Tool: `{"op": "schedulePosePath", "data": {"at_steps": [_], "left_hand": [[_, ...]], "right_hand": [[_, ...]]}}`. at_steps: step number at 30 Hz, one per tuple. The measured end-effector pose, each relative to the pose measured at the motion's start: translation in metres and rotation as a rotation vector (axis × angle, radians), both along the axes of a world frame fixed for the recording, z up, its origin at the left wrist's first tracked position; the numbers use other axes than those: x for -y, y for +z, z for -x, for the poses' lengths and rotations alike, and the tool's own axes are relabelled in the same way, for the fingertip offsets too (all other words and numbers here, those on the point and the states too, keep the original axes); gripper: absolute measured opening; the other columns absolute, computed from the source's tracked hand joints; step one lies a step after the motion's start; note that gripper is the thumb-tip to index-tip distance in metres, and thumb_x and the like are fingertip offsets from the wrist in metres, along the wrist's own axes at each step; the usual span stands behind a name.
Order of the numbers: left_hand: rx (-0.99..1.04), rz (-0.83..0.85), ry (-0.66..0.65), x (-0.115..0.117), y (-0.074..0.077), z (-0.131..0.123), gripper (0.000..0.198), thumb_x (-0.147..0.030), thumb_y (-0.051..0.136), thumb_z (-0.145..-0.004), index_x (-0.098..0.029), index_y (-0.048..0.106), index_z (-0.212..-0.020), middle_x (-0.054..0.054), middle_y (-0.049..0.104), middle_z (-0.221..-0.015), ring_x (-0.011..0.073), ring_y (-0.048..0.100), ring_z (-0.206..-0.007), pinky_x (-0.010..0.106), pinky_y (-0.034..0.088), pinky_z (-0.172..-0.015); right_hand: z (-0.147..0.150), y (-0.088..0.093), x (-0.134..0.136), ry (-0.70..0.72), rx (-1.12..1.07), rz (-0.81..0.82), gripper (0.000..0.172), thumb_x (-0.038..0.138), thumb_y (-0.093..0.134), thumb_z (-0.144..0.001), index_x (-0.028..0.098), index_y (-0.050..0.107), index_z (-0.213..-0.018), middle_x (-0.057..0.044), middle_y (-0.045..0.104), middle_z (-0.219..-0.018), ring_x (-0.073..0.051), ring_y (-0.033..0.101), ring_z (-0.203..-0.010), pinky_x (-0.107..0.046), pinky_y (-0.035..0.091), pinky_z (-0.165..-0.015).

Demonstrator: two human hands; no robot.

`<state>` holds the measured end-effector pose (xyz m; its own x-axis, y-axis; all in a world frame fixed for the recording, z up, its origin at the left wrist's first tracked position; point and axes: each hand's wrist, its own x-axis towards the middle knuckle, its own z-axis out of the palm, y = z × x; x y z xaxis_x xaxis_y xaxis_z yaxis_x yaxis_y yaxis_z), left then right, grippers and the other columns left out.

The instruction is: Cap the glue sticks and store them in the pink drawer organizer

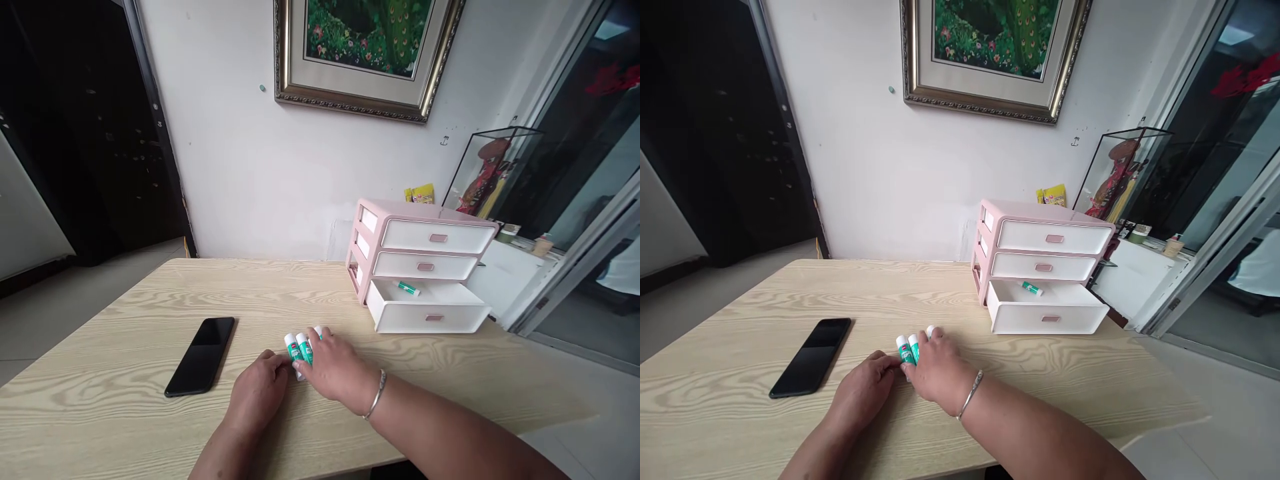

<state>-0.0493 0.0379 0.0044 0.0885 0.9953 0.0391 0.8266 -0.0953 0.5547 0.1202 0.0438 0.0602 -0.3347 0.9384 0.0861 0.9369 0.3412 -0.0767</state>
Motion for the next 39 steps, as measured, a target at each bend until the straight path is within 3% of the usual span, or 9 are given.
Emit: {"op": "schedulePosePath", "data": {"at_steps": [5,10,13,20,25,33,39], "left_hand": [[-0.005,0.002,-0.004,0.002,0.006,-0.001,0.033,-0.022,0.043,-0.092,-0.03,0.075,-0.096,0.002,0.07,-0.104,0.0174,0.067,-0.091,0.027,0.04,-0.071],[-0.013,0.02,0.009,0.004,0.016,-0.003,0.028,-0.02,0.044,-0.091,-0.025,0.072,-0.089,0.003,0.069,-0.098,0.018,0.066,-0.09,0.027,0.04,-0.071],[-0.012,0.034,0.02,0.005,0.017,-0.004,0.027,-0.022,0.044,-0.092,-0.024,0.071,-0.09,0.004,0.069,-0.099,0.0183,0.066,-0.089,0.027,0.039,-0.07],[0.042,0.023,0.024,0.005,0.011,-0.001,0.024,-0.025,0.047,-0.093,-0.024,0.07,-0.087,0.003,0.07,-0.101,0.0168,0.066,-0.086,0.026,0.038,-0.068],[0.093,-0.003,0.041,0.001,0.004,0.0,0.024,-0.028,0.048,-0.094,-0.026,0.072,-0.096,0.002,0.07,-0.102,0.0168,0.065,-0.086,0.026,0.038,-0.069],[0.145,0.007,0.042,0.005,0.012,-0.002,0.023,-0.025,0.05,-0.093,-0.023,0.073,-0.092,0.004,0.07,-0.099,0.0169,0.065,-0.087,0.026,0.04,-0.071],[0.098,0.034,0.048,0.005,0.012,-0.001,0.024,-0.026,0.048,-0.094,-0.022,0.071,-0.101,0.005,0.071,-0.106,0.0177,0.067,-0.09,0.026,0.042,-0.073]], "right_hand": [[-0.004,-0.026,-0.022,0.076,-0.067,-0.007,0.049,0.057,0.062,-0.086,0.02,0.061,-0.12,-0.017,0.062,-0.122,-0.033,0.057,-0.112,-0.045,0.051,-0.089],[-0.015,-0.021,-0.023,0.042,-0.091,0.118,0.061,0.049,0.078,-0.065,0.024,0.061,-0.119,-0.013,0.06,-0.119,-0.031,0.058,-0.103,-0.042,0.049,-0.088],[-0.015,-0.02,-0.023,0.007,-0.083,0.134,0.062,0.042,0.078,-0.06,0.025,0.062,-0.117,-0.012,0.058,-0.12,-0.031,0.057,-0.105,-0.04,0.048,-0.086],[-0.024,-0.029,-0.04,-0.088,-0.026,0.124,0.053,0.031,0.073,-0.063,0.023,0.062,-0.114,-0.01,0.064,-0.11,-0.029,0.062,-0.097,-0.035,0.047,-0.076],[-0.027,-0.029,-0.028,0.003,0.005,-0.001,0.043,0.02,0.068,-0.071,0.018,0.06,-0.113,-0.011,0.067,-0.105,-0.028,0.063,-0.096,-0.036,0.047,-0.082],[-0.03,-0.02,-0.006,0.085,-0.01,-0.065,0.043,0.023,0.068,-0.08,0.013,0.057,-0.119,-0.014,0.063,-0.112,-0.029,0.059,-0.104,-0.037,0.047,-0.091],[-0.051,-0.019,-0.015,0.053,-0.085,-0.121,0.039,0.025,0.07,-0.082,0.02,0.054,-0.117,-0.011,0.062,-0.114,-0.027,0.059,-0.105,-0.037,0.047,-0.092]]}}
